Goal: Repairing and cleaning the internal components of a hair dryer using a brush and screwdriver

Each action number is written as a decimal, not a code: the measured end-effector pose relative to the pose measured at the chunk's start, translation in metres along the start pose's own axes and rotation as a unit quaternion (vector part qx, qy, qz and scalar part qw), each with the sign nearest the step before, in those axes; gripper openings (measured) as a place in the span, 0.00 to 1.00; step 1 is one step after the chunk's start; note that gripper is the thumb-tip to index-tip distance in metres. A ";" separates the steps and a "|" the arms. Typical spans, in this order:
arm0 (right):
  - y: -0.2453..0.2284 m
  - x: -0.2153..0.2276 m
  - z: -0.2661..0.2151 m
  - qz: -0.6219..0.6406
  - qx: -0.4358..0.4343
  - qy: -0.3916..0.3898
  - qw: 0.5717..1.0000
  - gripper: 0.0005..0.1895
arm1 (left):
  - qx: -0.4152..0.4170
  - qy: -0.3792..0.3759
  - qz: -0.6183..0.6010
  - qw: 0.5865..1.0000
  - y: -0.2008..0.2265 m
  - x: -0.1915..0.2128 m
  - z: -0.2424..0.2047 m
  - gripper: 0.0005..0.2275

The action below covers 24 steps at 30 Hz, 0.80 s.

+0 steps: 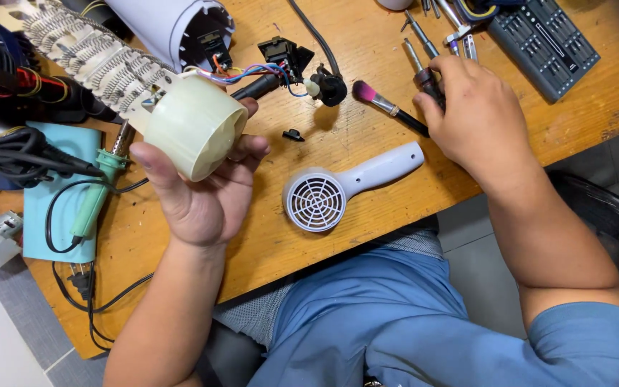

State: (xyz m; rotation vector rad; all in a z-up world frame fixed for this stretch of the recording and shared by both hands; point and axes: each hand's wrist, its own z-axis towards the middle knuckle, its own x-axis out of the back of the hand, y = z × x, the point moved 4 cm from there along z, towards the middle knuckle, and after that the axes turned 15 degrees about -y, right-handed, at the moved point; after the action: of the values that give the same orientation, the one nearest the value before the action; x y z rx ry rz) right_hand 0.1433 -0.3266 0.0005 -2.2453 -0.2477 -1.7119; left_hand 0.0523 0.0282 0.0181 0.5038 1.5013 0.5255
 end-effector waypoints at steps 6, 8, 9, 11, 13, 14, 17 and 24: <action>-0.013 0.012 -0.019 0.060 0.033 0.047 0.997 0.21 | 0.004 -0.003 -0.004 1.000 -0.001 0.000 -0.002 0.50; -0.014 0.013 -0.025 0.040 0.020 0.037 0.998 0.20 | 0.020 -0.007 0.005 1.000 -0.001 0.000 -0.003 0.50; -0.010 0.010 -0.024 0.039 0.020 0.038 0.998 0.20 | 0.020 -0.008 0.005 1.000 -0.002 0.002 -0.003 0.50; -0.006 0.000 -0.024 0.023 0.030 0.015 0.999 0.24 | 0.017 -0.018 0.000 1.000 -0.004 0.006 -0.005 0.49; -0.006 0.001 -0.021 0.025 0.034 0.012 0.999 0.23 | 0.016 -0.029 0.000 0.999 -0.006 0.006 -0.006 0.49; -0.006 0.002 -0.019 0.026 0.039 0.009 0.999 0.23 | 0.014 -0.038 0.000 0.999 -0.006 0.006 -0.006 0.50; -0.003 0.024 -0.004 0.059 0.083 0.072 0.992 0.17 | 0.020 -0.035 0.009 0.999 -0.007 0.008 -0.005 0.51; 0.011 0.003 0.081 -0.083 0.055 0.089 0.991 0.17 | 0.018 -0.036 0.030 0.999 -0.008 0.008 -0.005 0.50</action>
State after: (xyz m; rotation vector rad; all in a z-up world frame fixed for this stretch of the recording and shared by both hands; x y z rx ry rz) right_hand 0.2209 -0.3098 -0.0180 -2.0291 -0.4883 -1.9185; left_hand 0.0472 0.0268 0.0068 0.5928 1.4323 0.5225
